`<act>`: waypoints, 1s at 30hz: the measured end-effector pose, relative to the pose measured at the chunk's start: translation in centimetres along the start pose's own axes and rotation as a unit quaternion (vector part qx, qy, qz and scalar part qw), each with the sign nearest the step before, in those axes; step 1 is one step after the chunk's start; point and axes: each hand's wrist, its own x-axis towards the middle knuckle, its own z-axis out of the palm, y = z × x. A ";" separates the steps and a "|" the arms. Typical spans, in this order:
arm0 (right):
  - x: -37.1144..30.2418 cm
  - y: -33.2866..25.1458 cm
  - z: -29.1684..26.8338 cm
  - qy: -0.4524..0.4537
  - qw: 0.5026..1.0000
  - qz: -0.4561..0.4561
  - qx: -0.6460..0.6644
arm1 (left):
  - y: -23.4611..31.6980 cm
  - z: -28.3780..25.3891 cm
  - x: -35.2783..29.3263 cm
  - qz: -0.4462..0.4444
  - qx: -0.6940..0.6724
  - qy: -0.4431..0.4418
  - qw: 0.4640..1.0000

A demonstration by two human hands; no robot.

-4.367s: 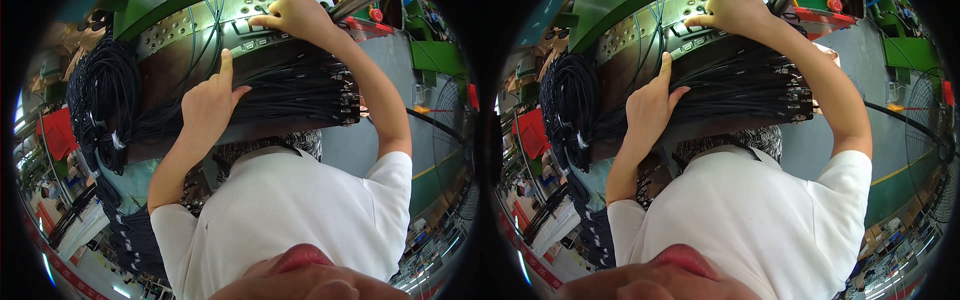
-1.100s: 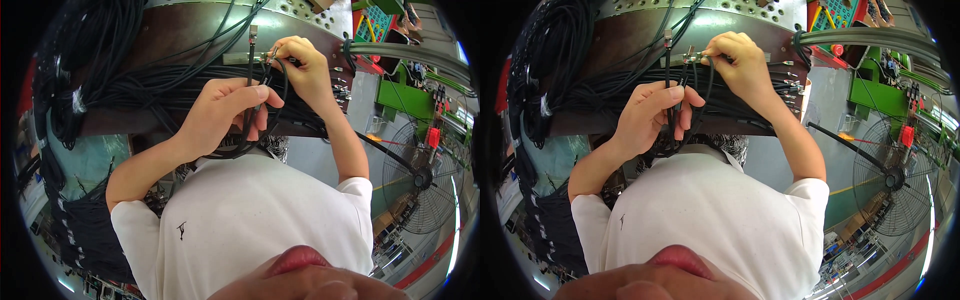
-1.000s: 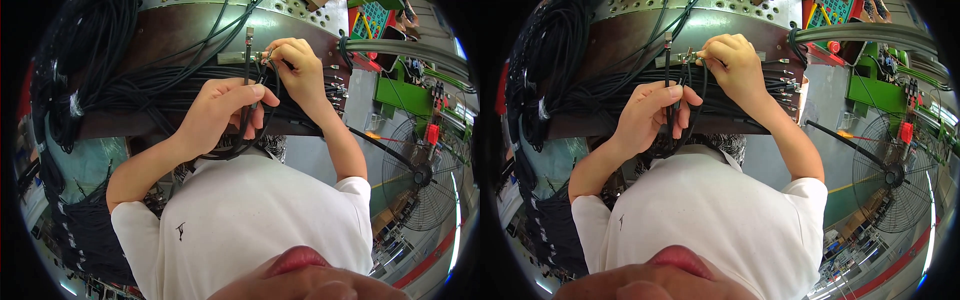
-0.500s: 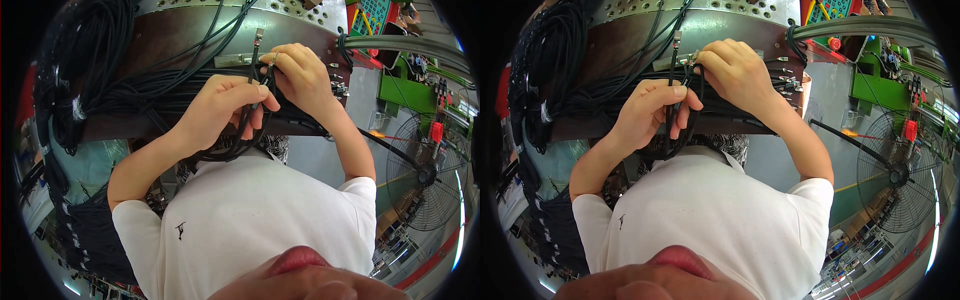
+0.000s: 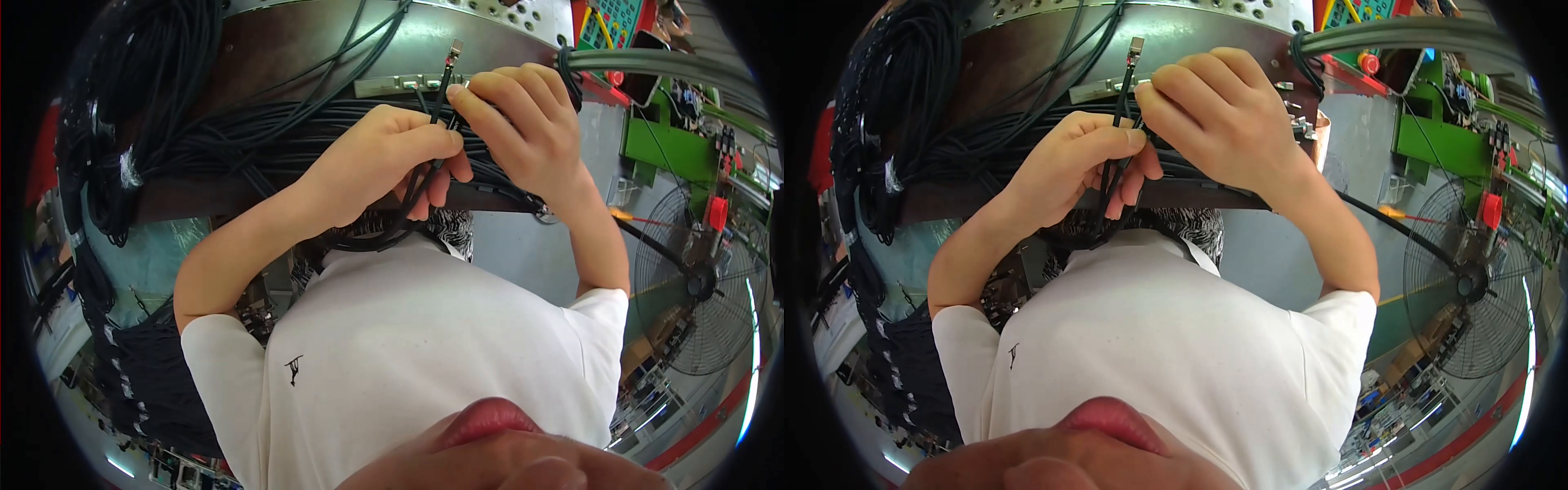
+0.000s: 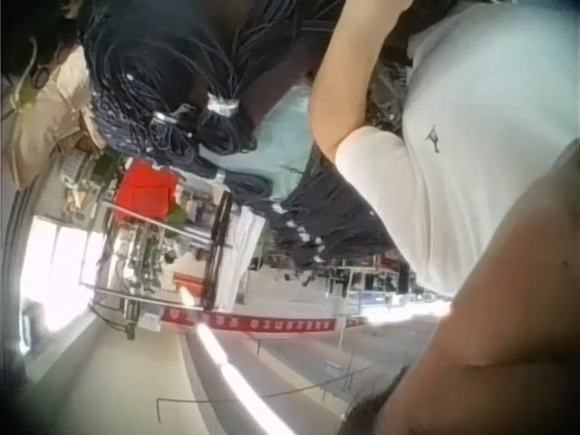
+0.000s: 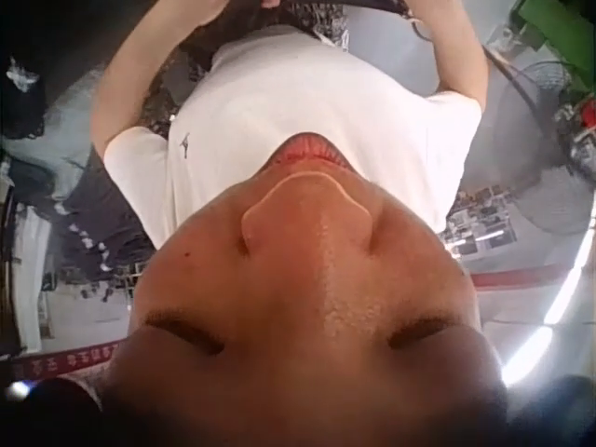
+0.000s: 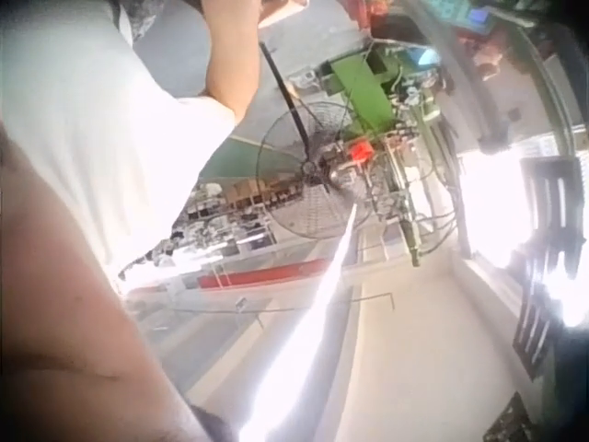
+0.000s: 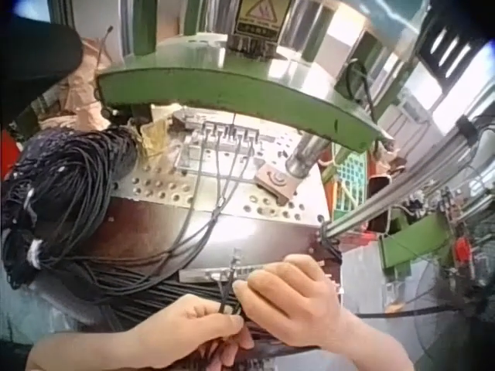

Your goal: The recorder is picking individual cables from a bundle and plugging them into a testing or assembly fixture on a metal workbench.

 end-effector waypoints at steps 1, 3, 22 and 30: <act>-0.2 -0.7 -0.6 0.003 1.000 0.008 -0.001 | 0.2 0.7 -0.5 -0.022 -0.022 0.013 0.999; -0.4 -0.1 -0.9 0.010 1.000 0.006 -0.005 | 0.9 1.1 -0.2 -0.011 -0.043 0.022 0.999; -2.3 2.2 0.4 0.031 0.987 0.147 0.061 | 2.1 0.6 1.2 -0.087 0.053 -0.032 0.994; -5.4 2.6 2.2 0.026 0.951 0.241 0.190 | 3.9 2.1 0.0 -0.005 0.329 -0.011 0.944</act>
